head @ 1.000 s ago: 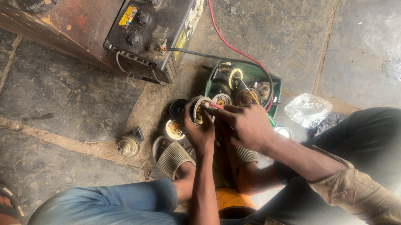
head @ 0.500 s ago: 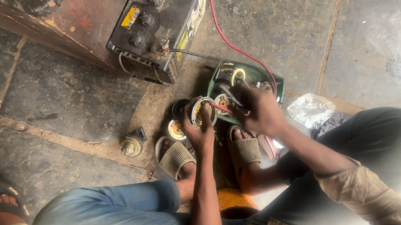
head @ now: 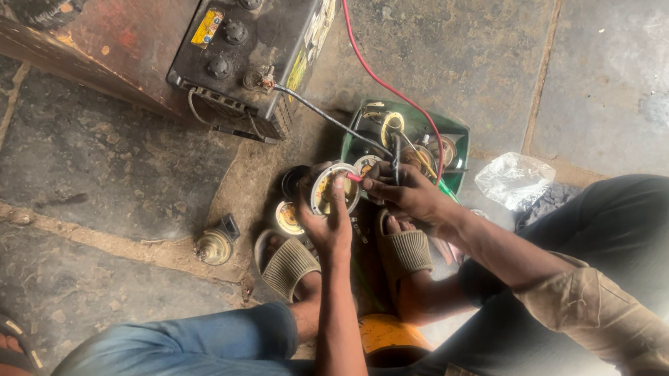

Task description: The person sits on the floor and uses a screwdriver and a metal strip to manipulate the internal parts of a small cylindrical electrical component. They connect wires to the component and repeatedly probe its interior, appearing to test or adjust the mechanism.

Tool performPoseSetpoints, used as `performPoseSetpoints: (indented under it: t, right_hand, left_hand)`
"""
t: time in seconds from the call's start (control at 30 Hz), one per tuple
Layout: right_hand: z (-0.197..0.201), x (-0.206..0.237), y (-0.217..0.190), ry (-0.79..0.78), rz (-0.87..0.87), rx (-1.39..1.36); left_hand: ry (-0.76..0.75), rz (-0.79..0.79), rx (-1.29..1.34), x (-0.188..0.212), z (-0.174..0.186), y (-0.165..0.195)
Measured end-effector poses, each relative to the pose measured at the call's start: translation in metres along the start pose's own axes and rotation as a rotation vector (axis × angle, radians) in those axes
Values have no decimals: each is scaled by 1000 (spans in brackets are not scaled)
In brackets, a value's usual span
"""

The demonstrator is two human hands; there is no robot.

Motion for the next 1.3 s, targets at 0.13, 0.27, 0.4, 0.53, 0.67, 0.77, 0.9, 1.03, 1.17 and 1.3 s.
performPoseSetpoints:
  t: [0.13, 0.27, 0.4, 0.53, 0.67, 0.77, 0.9, 1.03, 1.17, 1.3]
  right_hand:
    - [4, 4, 2, 176, 27, 46]
    - [3, 9, -8, 296, 308, 148]
    - [0, 16, -13, 451, 509, 258]
    - [-6, 23, -20, 612, 561, 508]
    - [-12, 32, -29, 683, 623, 564]
    - [-16, 37, -35, 697, 667, 590]
    - [-19, 42, -38, 716, 688, 609]
    - [-23, 43, -40, 741, 716, 669]
    - [-25, 44, -40, 781, 713, 700]
    - [-25, 43, -36, 761, 640, 670]
  left_hand:
    - [-32, 27, -4, 2, -2, -4]
    - [-50, -33, 22, 3, -4, -1]
    - [-40, 33, 15, 4, -6, -3]
    - [-46, 91, -33, 4, -8, -5]
    - [-69, 94, -3, 2, -9, -4]
    - [-91, 19, -6, 1, -12, 2]
    - [-88, 58, -11, 0, -13, 2]
    - [-84, 76, -72, 2, -12, 3]
    - [-100, 9, -157, 1, -12, 8]
    - [-134, 35, -237, 1, -13, 8]
Point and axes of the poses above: each hand's wrist, its own x-axis away from the middle knuckle, its own z-axis out of the back of the hand, y = z × x, the point moved 6 cm from there along -x, towards the middle knuckle, and after that the axes turned 12 degrees about -z, right-handed, at the moved point
